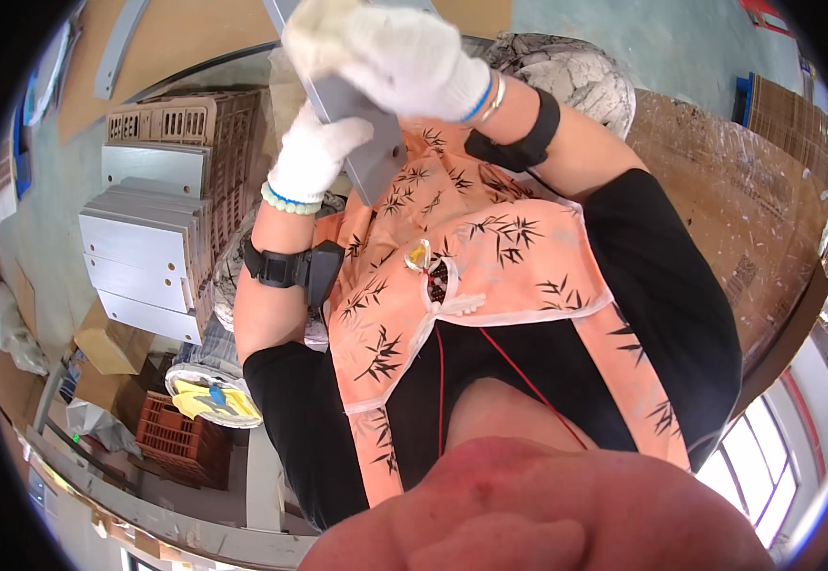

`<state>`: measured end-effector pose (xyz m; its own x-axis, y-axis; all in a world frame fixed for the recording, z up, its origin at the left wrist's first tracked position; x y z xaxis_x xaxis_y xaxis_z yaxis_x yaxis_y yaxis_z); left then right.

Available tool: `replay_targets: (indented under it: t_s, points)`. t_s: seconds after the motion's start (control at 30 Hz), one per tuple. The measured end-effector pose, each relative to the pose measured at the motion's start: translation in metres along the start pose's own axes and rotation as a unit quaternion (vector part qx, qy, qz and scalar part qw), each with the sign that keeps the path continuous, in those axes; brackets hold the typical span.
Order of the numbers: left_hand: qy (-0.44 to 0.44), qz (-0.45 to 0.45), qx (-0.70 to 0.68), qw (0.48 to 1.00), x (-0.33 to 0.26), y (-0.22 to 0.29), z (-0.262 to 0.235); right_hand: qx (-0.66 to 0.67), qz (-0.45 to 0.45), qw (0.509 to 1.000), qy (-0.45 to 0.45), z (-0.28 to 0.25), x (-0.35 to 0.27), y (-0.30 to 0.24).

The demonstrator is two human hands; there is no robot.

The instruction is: The person cleans metal furniture components with a cloth and applies blue labels to them.

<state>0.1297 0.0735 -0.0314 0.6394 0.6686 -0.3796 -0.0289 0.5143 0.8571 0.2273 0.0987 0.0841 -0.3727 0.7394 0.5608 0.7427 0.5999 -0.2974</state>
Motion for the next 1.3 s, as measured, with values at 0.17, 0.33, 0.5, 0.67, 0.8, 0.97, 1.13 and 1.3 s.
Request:
replay_targets:
  t_s: [0.17, 0.33, 0.5, 0.67, 0.8, 0.97, 1.13, 1.3]
  points:
    - [-0.143, 0.01, -0.053, 0.988, -0.003, 0.011, 0.049, 0.198, 0.191, 0.957, 0.094, -0.013, 0.007, 0.109]
    - [-0.215, -0.006, -0.169, 0.962, -0.012, 0.003, 0.068, 0.444, 0.359, 0.821, 0.013, 0.031, -0.004, 0.118]
    - [-0.181, -0.017, -0.217, 0.959, -0.01, 0.006, 0.057, 0.662, 0.399, 0.627, 0.096, 0.03, -0.025, 0.129]
    - [-0.159, -0.022, -0.255, 0.953, -0.014, 0.004, 0.052, 0.694, 0.345, 0.622, 0.113, 0.007, -0.005, 0.101]
    - [-0.201, -0.056, -0.311, 0.927, -0.012, 0.002, 0.055, 0.709, 0.36, 0.597, 0.108, 0.01, -0.01, 0.1]
    - [-0.1, -0.115, -0.24, 0.959, -0.001, -0.033, 0.037, 0.625, 0.357, 0.693, 0.038, 0.017, -0.013, 0.102]
    - [0.112, 0.021, 0.217, 0.969, 0.001, 0.009, 0.008, 0.423, 0.416, 0.804, 0.03, 0.003, -0.015, 0.107]
    - [0.176, -0.017, 0.461, 0.87, -0.003, 0.021, 0.016, 0.342, 0.44, 0.826, 0.085, -0.006, -0.017, 0.11]
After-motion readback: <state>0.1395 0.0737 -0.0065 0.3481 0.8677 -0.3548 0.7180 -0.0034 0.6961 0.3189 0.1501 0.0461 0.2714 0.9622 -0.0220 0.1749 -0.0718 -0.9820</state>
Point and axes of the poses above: each hand's wrist, its own x-axis towards the middle knuckle, its own z-axis out of the palm, y = z × x, the point moved 10 cm from there along x, towards the middle knuckle, and after that the axes turned 3 degrees about -y, right-handed, at the moved point
